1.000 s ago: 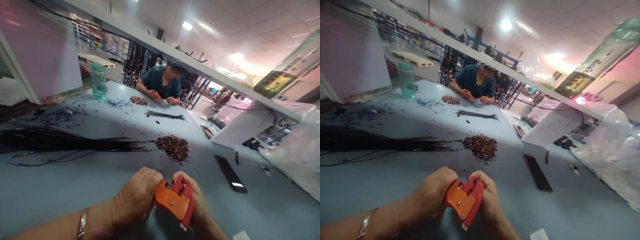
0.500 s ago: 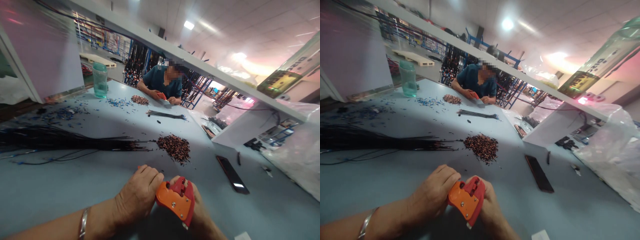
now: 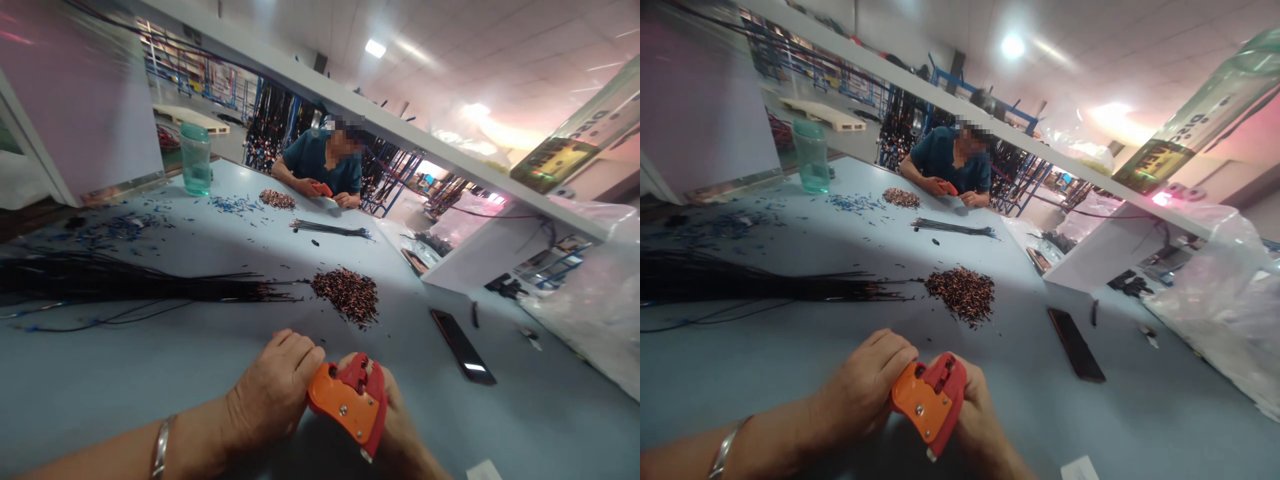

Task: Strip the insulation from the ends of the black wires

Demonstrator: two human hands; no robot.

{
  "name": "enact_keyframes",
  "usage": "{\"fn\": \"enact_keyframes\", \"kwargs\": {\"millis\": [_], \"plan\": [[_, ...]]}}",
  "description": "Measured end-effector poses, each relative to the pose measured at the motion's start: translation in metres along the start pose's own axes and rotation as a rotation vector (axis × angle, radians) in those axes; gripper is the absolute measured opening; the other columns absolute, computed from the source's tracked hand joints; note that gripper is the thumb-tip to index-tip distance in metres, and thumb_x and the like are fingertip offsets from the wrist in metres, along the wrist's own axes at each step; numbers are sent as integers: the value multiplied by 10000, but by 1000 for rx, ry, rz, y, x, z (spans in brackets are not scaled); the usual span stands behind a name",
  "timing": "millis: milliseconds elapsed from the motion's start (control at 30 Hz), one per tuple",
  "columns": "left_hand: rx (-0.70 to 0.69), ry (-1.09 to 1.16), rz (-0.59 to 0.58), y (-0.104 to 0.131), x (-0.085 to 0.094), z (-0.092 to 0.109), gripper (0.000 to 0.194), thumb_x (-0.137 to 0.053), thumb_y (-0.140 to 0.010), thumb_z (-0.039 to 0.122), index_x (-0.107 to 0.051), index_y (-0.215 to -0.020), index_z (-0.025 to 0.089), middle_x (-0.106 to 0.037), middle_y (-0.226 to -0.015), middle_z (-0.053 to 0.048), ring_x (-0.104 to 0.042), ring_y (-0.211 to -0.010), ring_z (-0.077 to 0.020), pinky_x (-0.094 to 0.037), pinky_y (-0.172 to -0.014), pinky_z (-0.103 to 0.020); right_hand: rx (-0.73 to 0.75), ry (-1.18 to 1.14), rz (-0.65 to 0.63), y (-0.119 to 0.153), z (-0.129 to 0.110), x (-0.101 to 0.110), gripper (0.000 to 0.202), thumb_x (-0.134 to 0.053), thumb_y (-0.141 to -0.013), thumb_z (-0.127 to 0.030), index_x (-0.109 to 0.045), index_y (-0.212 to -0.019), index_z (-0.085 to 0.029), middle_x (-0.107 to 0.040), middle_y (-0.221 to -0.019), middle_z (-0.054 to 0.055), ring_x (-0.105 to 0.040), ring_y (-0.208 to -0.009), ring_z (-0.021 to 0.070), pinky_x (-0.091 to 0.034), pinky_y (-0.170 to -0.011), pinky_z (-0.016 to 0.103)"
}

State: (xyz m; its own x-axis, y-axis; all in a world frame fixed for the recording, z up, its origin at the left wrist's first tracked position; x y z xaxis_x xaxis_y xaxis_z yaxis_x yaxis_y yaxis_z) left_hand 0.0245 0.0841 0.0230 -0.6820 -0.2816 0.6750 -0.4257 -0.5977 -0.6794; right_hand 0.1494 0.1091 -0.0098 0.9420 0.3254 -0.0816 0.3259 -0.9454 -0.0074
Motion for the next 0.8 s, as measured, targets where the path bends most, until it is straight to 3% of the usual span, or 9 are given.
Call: {"fn": "enact_keyframes", "kwargs": {"millis": [333,533,800], "plan": [[-22,-12,31,-4,9,3,187,-403,-826,97,-526,-957,149,-595,-782,-87,-503,-687,-222,-439,-665,-375,29,69,-31,0,-5,-2,227,-756,-759,-317,-600,-682,-171,-504,-626,-36,-396,-563,95,-387,-531,198],[-33,-19,41,-5,11,5,191,-396,-834,95,-517,-970,153,-595,-772,-84,-516,-681,-226,-438,-664,-373,129,158,-30,3,-14,-3,160,-691,-803,-245,-601,-689,-179,-504,-631,-38,-395,-565,95,-380,-522,193],[-45,-4,25,-4,10,5,185,-398,-831,101,-510,-971,148,-598,-780,-86,-511,-685,-222,-440,-665,-375,273,302,-20,4,-30,-6,123,-669,-766,-203,-561,-708,-192,-470,-617,-58,-371,-534,89,-356,-496,187]]}}
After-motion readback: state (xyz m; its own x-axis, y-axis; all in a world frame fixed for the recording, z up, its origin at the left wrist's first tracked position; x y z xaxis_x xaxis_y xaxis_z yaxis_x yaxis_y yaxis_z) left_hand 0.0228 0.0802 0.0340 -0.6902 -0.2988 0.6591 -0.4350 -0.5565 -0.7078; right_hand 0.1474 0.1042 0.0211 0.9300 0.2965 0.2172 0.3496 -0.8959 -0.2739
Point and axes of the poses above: each hand's wrist, its own y-axis away from the middle knuckle, its own x-axis out of the back of the hand, z = x × y, the point moved 8 cm from there along -y, towards the middle knuckle
